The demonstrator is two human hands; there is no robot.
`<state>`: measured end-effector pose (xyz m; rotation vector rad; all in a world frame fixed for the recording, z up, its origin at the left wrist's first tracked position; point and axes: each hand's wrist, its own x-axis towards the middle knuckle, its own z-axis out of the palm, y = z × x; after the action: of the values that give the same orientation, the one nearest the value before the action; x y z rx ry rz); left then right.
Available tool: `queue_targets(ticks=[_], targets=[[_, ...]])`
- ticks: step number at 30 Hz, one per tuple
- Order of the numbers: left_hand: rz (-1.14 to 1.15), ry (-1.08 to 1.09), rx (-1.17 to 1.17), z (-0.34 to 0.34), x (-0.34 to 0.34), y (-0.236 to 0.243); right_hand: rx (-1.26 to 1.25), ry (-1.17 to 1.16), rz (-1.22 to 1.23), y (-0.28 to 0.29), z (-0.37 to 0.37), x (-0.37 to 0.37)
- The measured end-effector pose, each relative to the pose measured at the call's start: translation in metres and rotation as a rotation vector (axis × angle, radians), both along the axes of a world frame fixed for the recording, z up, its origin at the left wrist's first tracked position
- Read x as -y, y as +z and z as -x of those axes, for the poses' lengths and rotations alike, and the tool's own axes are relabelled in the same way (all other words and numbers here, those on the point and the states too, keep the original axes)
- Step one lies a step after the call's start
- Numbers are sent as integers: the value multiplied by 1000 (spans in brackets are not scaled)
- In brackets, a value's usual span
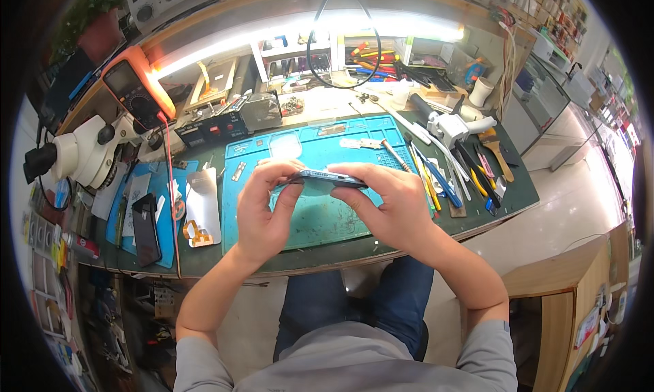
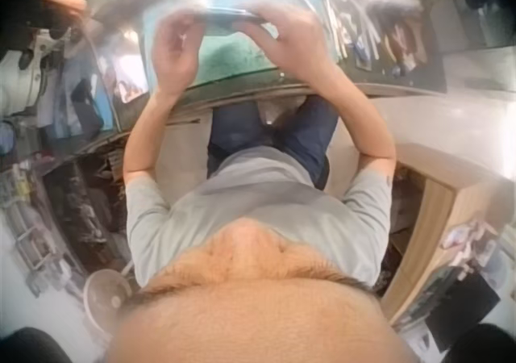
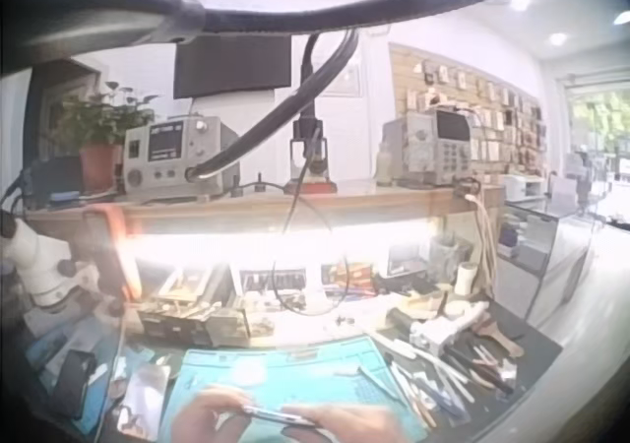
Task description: The person disassembles a smartphone, removes the battery and internal components, then reassembles the device by reconnecting cables and securing the back cover. The person uses a screwdriver and tweezers to handle small parts and screws.
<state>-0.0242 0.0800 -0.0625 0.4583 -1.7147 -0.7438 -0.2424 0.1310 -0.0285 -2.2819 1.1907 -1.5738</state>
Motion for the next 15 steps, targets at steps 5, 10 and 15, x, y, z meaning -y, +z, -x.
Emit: queue_targets(ticks=[5,10,15], targets=[[277,119,230,3,-11,33,-137,-13,14,4,3,-5],[318,231,291,-1,-16,47,-51,0,62,5,-2,-1],[-163,-20,-85,-11,-16,19,-77,-12,50,0,-6,-3]])
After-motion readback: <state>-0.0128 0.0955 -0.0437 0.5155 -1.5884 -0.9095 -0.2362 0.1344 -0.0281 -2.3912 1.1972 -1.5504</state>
